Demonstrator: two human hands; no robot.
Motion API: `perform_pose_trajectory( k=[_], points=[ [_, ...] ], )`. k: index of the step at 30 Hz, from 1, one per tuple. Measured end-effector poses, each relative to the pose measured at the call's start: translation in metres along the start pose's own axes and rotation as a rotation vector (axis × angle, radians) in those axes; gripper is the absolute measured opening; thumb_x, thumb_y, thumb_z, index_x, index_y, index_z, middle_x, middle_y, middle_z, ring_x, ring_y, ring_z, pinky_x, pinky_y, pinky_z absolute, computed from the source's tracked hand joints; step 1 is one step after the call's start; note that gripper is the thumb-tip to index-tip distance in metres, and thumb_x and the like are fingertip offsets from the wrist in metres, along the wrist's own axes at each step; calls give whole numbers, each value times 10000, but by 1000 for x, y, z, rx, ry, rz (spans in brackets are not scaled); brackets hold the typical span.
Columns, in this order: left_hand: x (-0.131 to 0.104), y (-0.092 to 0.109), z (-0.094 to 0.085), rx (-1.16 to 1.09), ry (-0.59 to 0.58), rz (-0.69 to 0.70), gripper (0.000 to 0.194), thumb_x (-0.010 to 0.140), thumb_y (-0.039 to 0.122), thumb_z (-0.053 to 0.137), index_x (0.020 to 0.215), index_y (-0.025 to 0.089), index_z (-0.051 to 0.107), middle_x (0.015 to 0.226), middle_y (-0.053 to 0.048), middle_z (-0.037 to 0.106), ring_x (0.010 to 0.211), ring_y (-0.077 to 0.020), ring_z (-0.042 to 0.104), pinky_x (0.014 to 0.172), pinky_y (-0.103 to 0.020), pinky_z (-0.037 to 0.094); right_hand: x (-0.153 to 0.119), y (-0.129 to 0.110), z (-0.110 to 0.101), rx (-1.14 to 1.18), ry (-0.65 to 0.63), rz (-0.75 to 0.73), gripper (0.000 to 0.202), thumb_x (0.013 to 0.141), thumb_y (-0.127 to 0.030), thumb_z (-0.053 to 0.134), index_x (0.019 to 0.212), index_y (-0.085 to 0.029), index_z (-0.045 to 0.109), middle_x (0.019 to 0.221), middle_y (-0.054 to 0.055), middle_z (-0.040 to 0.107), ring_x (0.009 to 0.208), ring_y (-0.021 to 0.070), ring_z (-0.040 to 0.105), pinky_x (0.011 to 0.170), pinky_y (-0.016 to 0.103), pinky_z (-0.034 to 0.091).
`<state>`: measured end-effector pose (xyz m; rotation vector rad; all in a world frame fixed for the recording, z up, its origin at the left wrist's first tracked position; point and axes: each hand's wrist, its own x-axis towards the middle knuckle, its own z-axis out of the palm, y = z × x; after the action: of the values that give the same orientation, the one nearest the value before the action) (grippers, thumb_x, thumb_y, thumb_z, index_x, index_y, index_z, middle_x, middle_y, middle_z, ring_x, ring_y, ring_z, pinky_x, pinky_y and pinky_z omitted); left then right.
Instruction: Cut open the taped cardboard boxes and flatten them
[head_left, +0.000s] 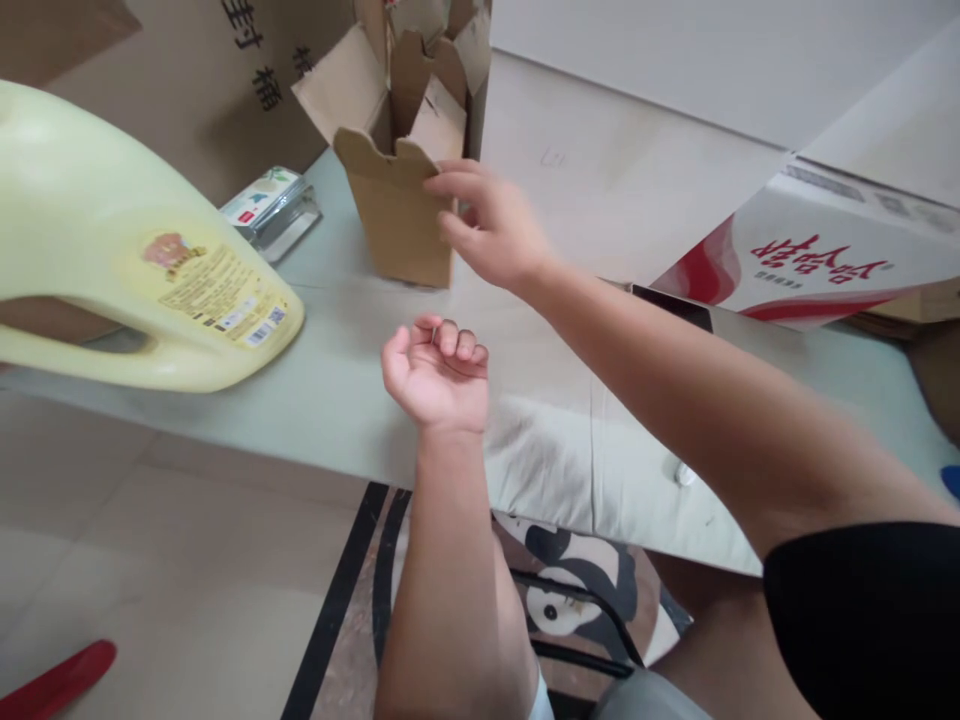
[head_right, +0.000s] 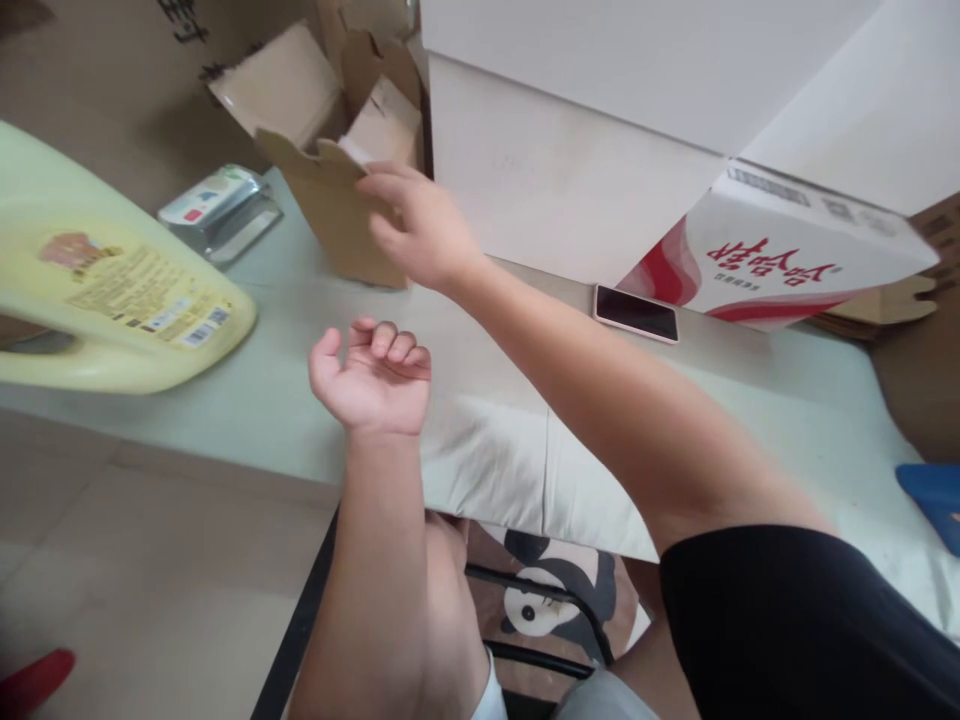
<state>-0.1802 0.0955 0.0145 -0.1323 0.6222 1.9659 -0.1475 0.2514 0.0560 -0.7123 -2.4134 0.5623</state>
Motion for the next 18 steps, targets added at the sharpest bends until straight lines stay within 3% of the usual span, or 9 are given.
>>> perform_pose_trajectory(
  k=[3, 5, 7, 9, 12, 16, 18],
  points=[
    [8, 2, -14, 85, 249, 241, 219, 859, 408, 455, 742, 223, 438, 609, 51, 338, 483, -94, 386, 498, -231, 327, -51, -10, -26, 45, 139, 70, 404, 1019, -471, 420, 1156, -177, 661, 1248, 62, 654, 1135, 207, 683, 979, 347, 559],
    [15, 3, -25, 151, 401, 392, 177, 845, 386, 472, 786, 231, 408, 674, 43, 395, 557, -101, 452, 562, -238, 366, -94, -19, -48, 32, 243, 160, 370, 998, -510, 484, 1035, -194, 673, 1078, 67, 683, 1074, 220, 700, 939, 372, 578],
    [21, 3, -33, 236, 417, 480, 173, 855, 407, 474, 847, 243, 418, 789, 23, 483, 713, -123, 550, 657, -251, 412, -141, -26, -69, 38, 374, 197, 308, 951, -533, 592, 921, -230, 639, 935, 59, 678, 958, 220, 709, 865, 390, 602],
    [21, 1, -34, 312, 361, 516, 179, 865, 428, 470, 884, 251, 446, 910, 3, 544, 884, -145, 598, 753, -263, 439, -187, -30, -87, 87, 516, 120, 270, 888, -529, 702, 902, -279, 602, 842, 28, 650, 858, 204, 698, 761, 371, 597],
    [11, -9, -20, 347, 220, 495, 183, 875, 416, 453, 881, 243, 512, 1008, -32, 593, 1027, -169, 614, 867, -278, 459, -251, -32, -111, 52, 663, 35, 308, 812, -564, 777, 983, -355, 626, 809, 18, 621, 747, 207, 640, 631, 379, 526],
    [-10, -33, 6, 413, -93, 412, 383, 923, 527, 387, 908, 217, 613, 1045, -83, 651, 1068, -216, 642, 922, -313, 498, -309, -37, -132, -105, 517, 143, 168, 909, -426, 645, 761, -354, 672, 730, 50, 623, 638, 236, 619, 537, 433, 481],
    [-18, -47, 12, 475, -204, 387, 470, 929, 612, 385, 930, 217, 640, 1033, -83, 675, 1062, -231, 657, 921, -323, 518, -324, -36, -136, -64, 479, 164, 194, 926, -342, 595, 750, -346, 676, 878, 50, 737, 697, 244, 691, 567, 435, 541]
  ],
)
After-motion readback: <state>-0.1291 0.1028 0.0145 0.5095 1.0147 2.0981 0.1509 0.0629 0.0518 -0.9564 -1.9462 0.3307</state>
